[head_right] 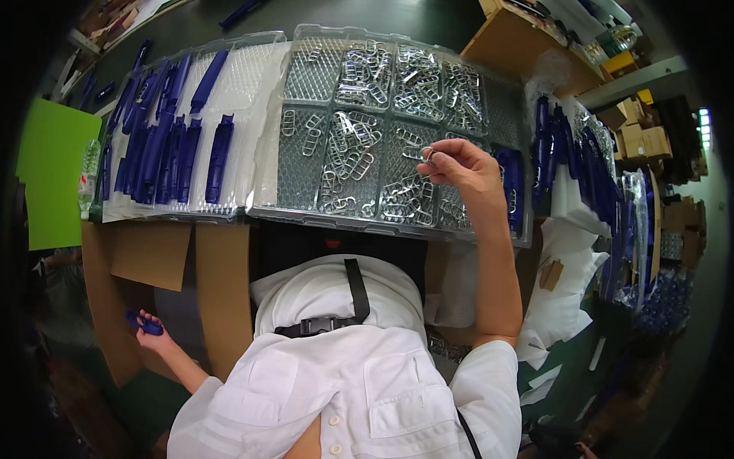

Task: The recorder is assembling small plastic components, inserting metal clips into plastic housings.

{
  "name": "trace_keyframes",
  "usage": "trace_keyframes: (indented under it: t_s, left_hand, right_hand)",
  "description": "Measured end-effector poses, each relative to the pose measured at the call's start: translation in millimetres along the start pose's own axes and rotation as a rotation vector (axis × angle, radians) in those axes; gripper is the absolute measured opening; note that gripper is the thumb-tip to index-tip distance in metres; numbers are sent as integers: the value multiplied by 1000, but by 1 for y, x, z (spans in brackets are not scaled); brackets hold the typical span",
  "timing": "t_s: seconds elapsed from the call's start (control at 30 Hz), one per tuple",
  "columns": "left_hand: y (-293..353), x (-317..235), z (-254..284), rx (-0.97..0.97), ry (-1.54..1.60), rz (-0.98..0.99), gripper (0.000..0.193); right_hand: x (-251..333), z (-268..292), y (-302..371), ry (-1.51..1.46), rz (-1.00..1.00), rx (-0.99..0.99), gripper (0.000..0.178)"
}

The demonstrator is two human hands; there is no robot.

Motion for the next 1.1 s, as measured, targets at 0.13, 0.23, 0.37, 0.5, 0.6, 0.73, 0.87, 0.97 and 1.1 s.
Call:
trace_keyframes:
  t_s: [0.13, 0.23, 0.37, 0.5, 0.6, 0.73, 0.87, 0.97, 1.1]
  left_hand:
    - [109, -26, -107, 368, 212, 5, 48]
    - [208, 1, -247, 695, 146, 241, 47]
    - [338, 84, -356, 1046, -66, 618, 51]
    - [438, 149, -403, 1260, -260, 1030, 56]
    - [481, 167, -423, 1446, -295, 1054, 53]
    - [504, 179, -427, 1503, -299, 1019, 55]
    - [511, 173, -430, 1584, -328, 828, 53]
    - [511, 170, -431, 1644, -368, 674, 51]
    - [505, 173, -428, 1610, -439, 608, 47]
  right_hand:
    - [25, -28, 21, 871, 661, -95, 14]
    - [19, -52, 33, 1208, 788, -141, 13]
    - [11, -61, 31, 1344, 720, -16, 20]
    - [38, -35, 42, 912, 611, 11, 27]
    - [39, -17, 60, 390, 386, 9, 19]
    - [67, -10, 105, 89, 403, -116, 15]
    - [95, -24, 137, 321, 622, -109, 19]
    - [95, -41, 137, 203, 579, -80, 22]
    - [99, -56, 134, 394, 662, -99, 22]
Point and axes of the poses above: each hand's wrist, its own y-axis away from the middle knuckle, its own z-axis out of the back of the hand, x = y × z, the point moved 9 cm from there along -y, towards the middle knuckle, and after that the axes turned 2 degrees about z, right-handed, at the moved point
